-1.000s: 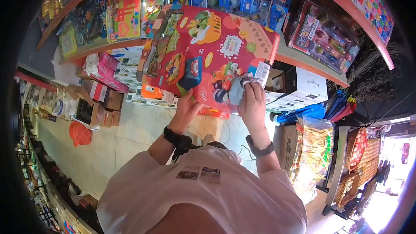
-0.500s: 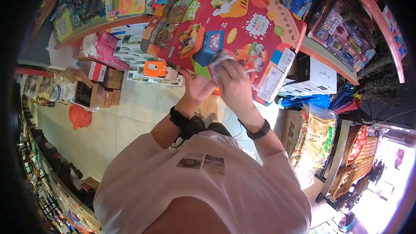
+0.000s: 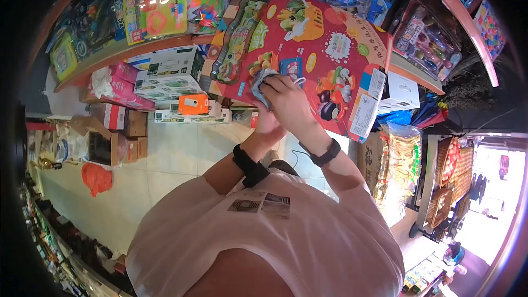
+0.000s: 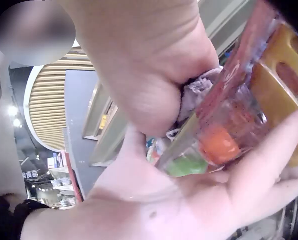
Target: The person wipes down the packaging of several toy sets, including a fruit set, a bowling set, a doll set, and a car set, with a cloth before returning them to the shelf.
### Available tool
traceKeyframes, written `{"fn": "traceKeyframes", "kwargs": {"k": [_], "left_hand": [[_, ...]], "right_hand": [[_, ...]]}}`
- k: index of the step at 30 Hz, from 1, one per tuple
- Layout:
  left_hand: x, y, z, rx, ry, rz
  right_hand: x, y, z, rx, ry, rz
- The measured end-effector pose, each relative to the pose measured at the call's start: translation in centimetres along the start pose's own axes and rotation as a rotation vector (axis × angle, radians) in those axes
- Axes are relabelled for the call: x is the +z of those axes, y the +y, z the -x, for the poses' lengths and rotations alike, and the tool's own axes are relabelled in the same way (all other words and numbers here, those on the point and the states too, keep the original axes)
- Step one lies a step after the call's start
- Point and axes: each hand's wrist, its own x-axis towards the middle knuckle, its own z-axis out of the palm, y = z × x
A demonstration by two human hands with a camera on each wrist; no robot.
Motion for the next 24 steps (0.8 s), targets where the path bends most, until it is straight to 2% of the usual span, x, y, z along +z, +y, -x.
{"fn": "traceKeyframes", "kwargs": {"k": [5,6,8,9,14,17,18,20,21,24], "left_hand": [[-0.6,0.1,-1.2,-0.058,0.011,0.008],[-0.2,0.3,-1.1,-0.044,0.057,0.05],[0.5,0.5,-1.1,-0.04,0.089,-0.028],[0.7,0.6,-1.2,-0.037,0.104,-0.067],[1.1,1.0,-1.2,-0.019,0.049,-0.078],[0.2,1.4,-1.1,-0.041,0.098,-0.054],[-0.2,1.3,-1.3,-0.052,0.12,-0.04],[-1.1,1.4,-1.5,-0.046,0.133,-0.012],[-1.5,1.4,-1.5,-0.043,0.141,0.002],[-2.8,1.5,-1.5,-0.039,0.079,0.005]], "right_hand": [[-2.3,1.9,-0.5,0.162,0.044,0.183],[-3.0,2.4,-0.1,0.246,0.075,0.195],[-5.1,3.7,0.9,0.289,0.113,0.293],[-6.2,3.6,1.5,0.38,0.115,0.394],[-8.2,5.5,6.3,0.568,0.269,0.58],[-6.9,4.5,6.3,0.552,0.245,0.516],[-6.1,4.6,6.3,0.503,0.26,0.398],[-4.8,2.2,4.8,0.362,0.163,0.322],[-3.7,1.4,4.9,0.405,0.099,0.218],[-1.9,-0.4,3.6,0.294,0.021,0.078]]}}
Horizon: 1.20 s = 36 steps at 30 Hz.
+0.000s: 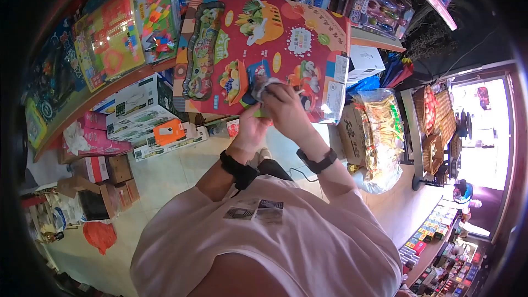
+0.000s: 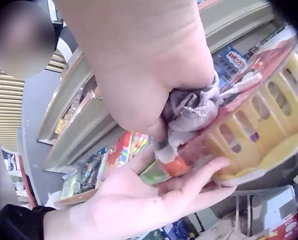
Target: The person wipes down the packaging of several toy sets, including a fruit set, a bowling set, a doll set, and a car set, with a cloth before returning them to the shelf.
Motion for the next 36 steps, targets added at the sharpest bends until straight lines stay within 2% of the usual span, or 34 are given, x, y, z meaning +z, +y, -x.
{"fn": "traceKeyframes", "kwargs": {"k": [6,7,9,13,15,19,21,22,23,26,29,31,36], "left_hand": [[-0.6,-0.1,-0.5,-0.001,0.03,0.035],[-0.3,0.1,-0.4,0.001,0.09,0.01],[0.3,0.4,-0.3,0.014,0.206,-0.043],[0.3,0.6,0.4,0.065,0.159,-0.131],[0.2,0.3,0.8,0.137,0.19,-0.167],[-2.3,0.1,0.9,0.216,0.236,-0.18],[-2.4,-0.8,1.1,0.23,0.237,-0.167],[-2.2,-1.3,1.3,0.234,0.239,-0.16],[-2.0,-1.9,1.4,0.247,0.258,-0.157],[-1.3,-3.9,1.7,0.312,0.311,-0.167],[-1.7,-5.5,2.3,0.409,0.311,-0.216],[-1.3,-6.1,2.4,0.432,0.255,-0.222],[0.6,-8.1,2.2,0.45,0.248,-0.241]], "right_hand": [[-2.0,2.6,0.0,-0.019,-0.024,0.054],[-2.9,3.7,0.0,-0.018,-0.022,0.073],[-4.5,7.3,0.4,-0.029,-0.012,0.122],[-8.3,14.5,-0.2,-0.047,0.058,0.13],[-9.5,18.8,-1.0,-0.001,0.1,0.208],[-10.7,23.9,-4.0,-0.048,0.26,0.219],[-10.3,24.2,-5.5,-0.04,0.29,0.211],[-9.9,23.8,-6.5,-0.121,0.348,0.222],[-9.9,23.2,-6.8,-0.102,0.28,0.233],[-7.2,22.3,-7.8,-0.269,0.163,0.101],[-7.0,19.0,-5.0,-0.458,-0.027,0.11],[-6.5,18.8,-2.7,-0.692,-0.167,-0.007],[-8.3,20.0,3.8,-0.823,-0.16,-0.122]]}}
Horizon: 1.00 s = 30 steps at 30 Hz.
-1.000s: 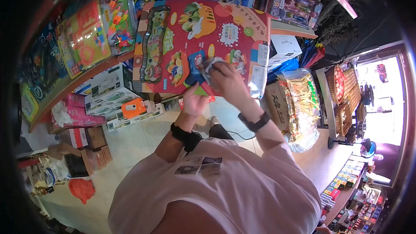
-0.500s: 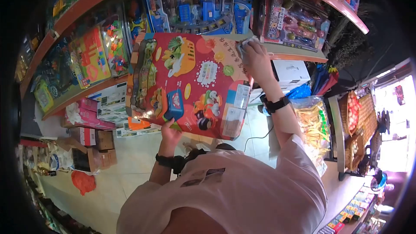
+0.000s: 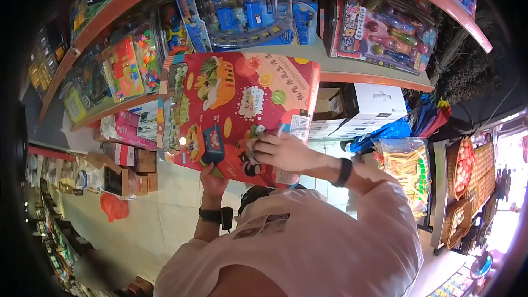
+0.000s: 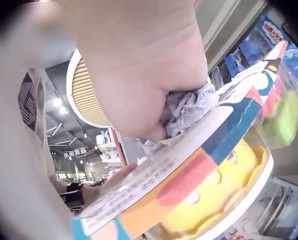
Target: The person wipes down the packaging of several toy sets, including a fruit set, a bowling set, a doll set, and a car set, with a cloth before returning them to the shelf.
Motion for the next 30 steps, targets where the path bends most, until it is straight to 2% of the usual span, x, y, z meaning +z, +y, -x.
{"fn": "traceKeyframes", "kwargs": {"k": [3,4,7,11,14,19,21,24,25,27,28,30], "left_hand": [[1.4,-1.0,0.2,-0.009,-0.008,-0.027],[1.6,-1.3,0.2,-0.011,-0.008,-0.045],[1.8,-2.3,0.1,0.014,-0.026,-0.079],[3.4,-3.4,0.2,0.006,-0.017,-0.084],[5.1,-3.7,0.5,-0.001,0.006,-0.07],[5.9,-3.1,0.7,0.002,0.077,-0.085],[6.3,-2.9,0.8,-0.009,0.041,-0.1],[8.4,-2.6,1.3,0.007,0.048,-0.174],[9.1,-2.6,1.5,0.019,0.061,-0.206],[10.3,-2.4,1.8,0.007,0.022,-0.132],[10.9,-2.2,1.9,0.0,0.008,-0.095],[10.2,-1.2,1.5,0.016,-0.158,-0.258]], "right_hand": [[-2.3,-0.1,2.3,0.026,-0.053,-0.049],[-2.5,0.3,2.8,0.052,-0.018,-0.094],[-4.5,3.6,4.3,0.178,0.035,0.085],[-8.1,8.5,6.1,0.467,0.225,0.12],[-8.0,9.2,7.8,0.562,0.339,0.121],[-7.3,6.0,10.1,0.505,0.291,0.059],[-7.0,4.7,11.4,0.483,0.27,0.078],[-5.8,2.9,11.9,0.542,0.309,0.051],[-5.6,2.8,12.0,0.508,0.33,0.079],[-5.5,2.6,12.0,0.439,0.369,0.136],[-6.0,3.7,11.7,0.34,0.463,0.189],[-6.5,4.8,11.1,0.311,0.563,0.219]]}}
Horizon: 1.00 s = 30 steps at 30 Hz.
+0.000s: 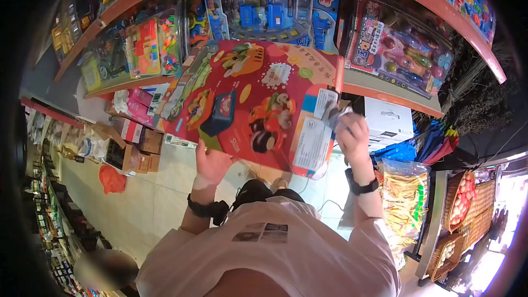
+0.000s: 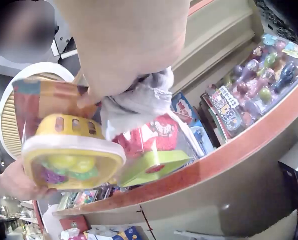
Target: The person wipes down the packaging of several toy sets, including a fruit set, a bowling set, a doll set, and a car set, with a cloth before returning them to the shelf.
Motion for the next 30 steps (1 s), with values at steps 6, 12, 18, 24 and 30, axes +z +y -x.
{"fn": "traceKeyframes", "kwargs": {"k": [6,12,18,24,30], "left_hand": [[5.9,4.2,-2.7,0.161,-0.267,-0.216],[9.4,7.9,-8.6,0.178,-0.372,-0.305],[10.4,8.2,-12.0,0.244,-0.268,-0.398],[2.1,12.9,-18.0,0.615,0.421,-0.509],[-1.9,18.0,-22.9,0.586,0.461,-0.747]], "right_hand": [[0.8,2.3,-6.3,0.153,0.299,-0.024],[3.6,5.5,-10.9,0.457,0.527,-0.08],[6.4,9.9,-12.9,0.571,0.679,-0.12],[8.0,15.9,-13.7,0.679,0.597,-0.248],[8.5,16.7,-16.5,0.832,0.52,-0.406]]}}
